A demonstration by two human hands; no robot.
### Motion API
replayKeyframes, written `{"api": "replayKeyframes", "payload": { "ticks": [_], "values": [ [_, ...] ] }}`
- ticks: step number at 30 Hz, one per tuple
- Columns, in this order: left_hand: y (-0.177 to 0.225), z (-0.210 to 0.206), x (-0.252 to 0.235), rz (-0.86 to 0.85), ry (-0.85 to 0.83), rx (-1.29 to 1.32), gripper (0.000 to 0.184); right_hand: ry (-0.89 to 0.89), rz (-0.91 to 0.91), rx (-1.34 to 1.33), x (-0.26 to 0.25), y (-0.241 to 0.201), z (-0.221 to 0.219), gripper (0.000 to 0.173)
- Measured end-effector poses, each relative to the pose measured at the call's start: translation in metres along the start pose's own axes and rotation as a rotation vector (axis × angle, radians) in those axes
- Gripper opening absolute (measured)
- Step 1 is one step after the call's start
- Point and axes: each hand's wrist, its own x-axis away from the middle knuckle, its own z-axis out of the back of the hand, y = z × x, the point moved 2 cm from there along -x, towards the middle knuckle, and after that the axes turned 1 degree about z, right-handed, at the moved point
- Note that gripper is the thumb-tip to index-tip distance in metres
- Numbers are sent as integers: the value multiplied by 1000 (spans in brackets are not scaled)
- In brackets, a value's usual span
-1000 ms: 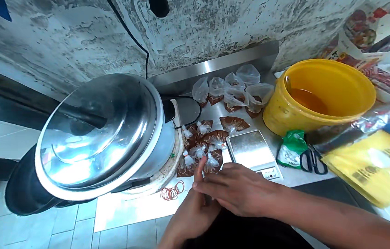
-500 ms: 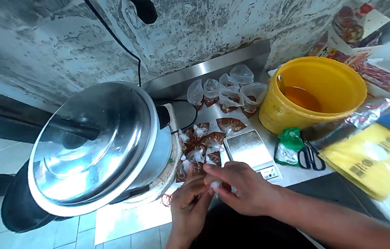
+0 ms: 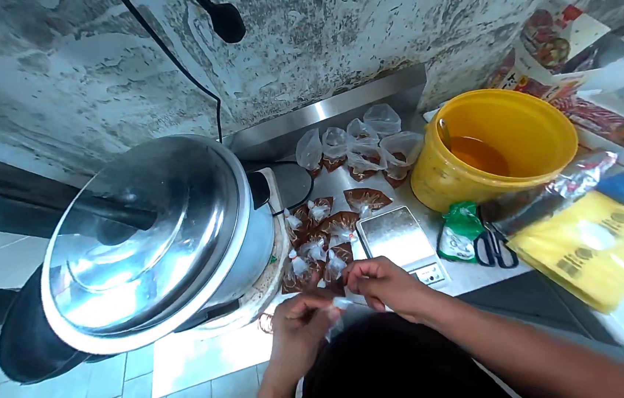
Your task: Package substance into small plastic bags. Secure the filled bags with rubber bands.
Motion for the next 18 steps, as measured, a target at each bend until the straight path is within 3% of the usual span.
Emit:
{"api": "replayKeyframes", "payload": {
  "ticks": [3,6,9,13,15,18],
  "values": [
    [-12,-6,2,-168,-112,-543,10,0,-213,60,0,-14,-15,17],
    [-19,-6,3,-170,2,-692,14,-8,-183,172,4,-23,-30,18],
    [-14,-7,7,-15,178,-547,11,-10,-30,260,10,-22,-37,17],
    [-10,-3,6,276,356,-78,9,-19,89,373,16,-9,-31,18],
    [-9,-2,7,308,336,72,8,-17,142,412,15,-1,-26,18],
    [-6,0,10,246,167,224,8,55,129,373,9,0,-17,17]
  ]
}}
